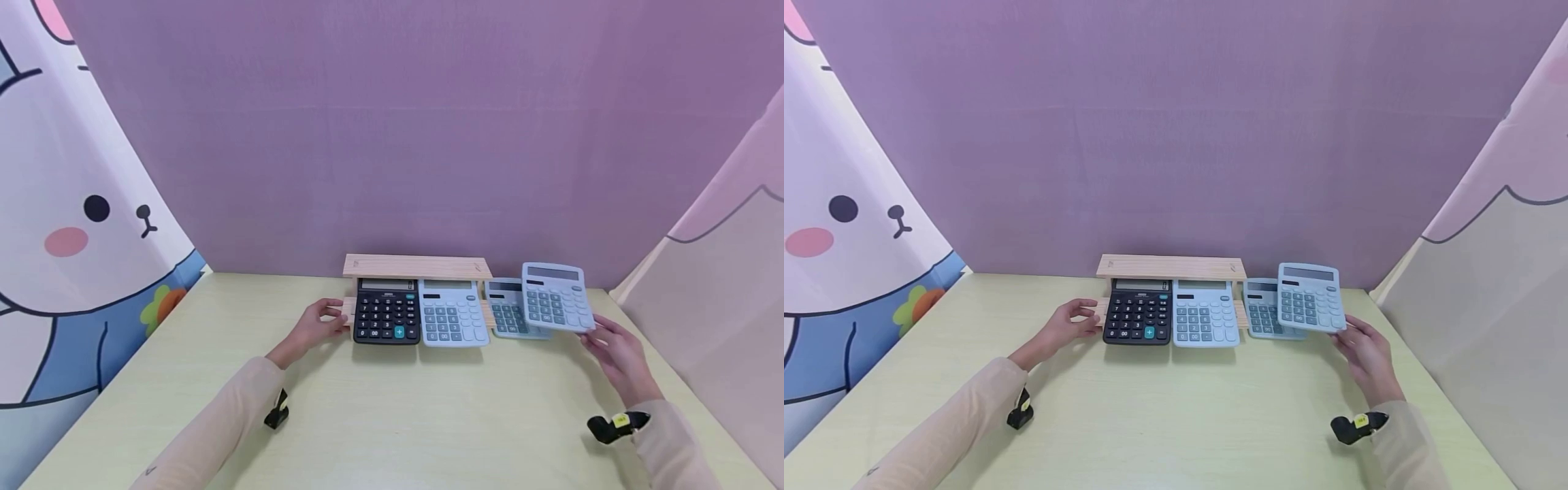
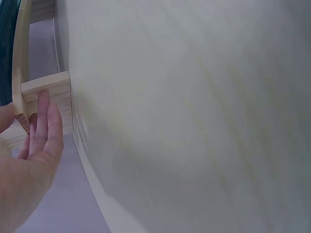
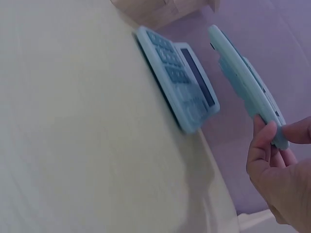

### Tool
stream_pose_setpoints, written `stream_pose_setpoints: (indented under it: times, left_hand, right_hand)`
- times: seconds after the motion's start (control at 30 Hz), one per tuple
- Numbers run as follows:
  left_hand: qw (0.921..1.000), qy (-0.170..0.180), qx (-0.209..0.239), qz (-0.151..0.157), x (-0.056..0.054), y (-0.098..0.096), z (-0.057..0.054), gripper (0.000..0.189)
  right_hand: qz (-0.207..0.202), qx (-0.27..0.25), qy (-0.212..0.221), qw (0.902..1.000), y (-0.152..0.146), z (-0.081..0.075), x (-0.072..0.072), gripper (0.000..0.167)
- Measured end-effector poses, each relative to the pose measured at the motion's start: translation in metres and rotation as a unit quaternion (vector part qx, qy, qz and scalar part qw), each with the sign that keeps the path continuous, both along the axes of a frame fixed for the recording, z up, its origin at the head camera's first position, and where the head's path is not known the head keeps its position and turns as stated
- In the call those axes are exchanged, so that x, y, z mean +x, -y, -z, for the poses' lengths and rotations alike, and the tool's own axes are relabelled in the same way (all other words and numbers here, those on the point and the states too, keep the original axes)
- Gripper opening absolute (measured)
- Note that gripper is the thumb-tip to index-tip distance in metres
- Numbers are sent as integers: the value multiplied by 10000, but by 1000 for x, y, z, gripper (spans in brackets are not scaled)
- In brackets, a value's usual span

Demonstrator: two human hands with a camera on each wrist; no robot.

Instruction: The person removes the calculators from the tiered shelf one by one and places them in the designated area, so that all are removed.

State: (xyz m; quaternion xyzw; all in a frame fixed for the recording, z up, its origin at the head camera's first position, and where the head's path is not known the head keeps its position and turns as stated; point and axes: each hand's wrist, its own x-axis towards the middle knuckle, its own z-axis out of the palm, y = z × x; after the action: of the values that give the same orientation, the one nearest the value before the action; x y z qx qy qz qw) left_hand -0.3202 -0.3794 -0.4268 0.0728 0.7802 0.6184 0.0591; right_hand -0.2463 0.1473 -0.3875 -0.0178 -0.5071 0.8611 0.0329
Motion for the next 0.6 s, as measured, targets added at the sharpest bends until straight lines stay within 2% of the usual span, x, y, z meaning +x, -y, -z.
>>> stream_pose_setpoints:
  times: [0.33,0.6]
  left_hand:
    - [10000,-16,-70,-22,-1,0,1,43]
    - [10000,-6,-39,33,-1,1,1,44]
  right_hand:
    - [-100,-80,-273,9995,-23,11,2,34]
    - [-137,-50,-237,9996,-41,17,3,38]
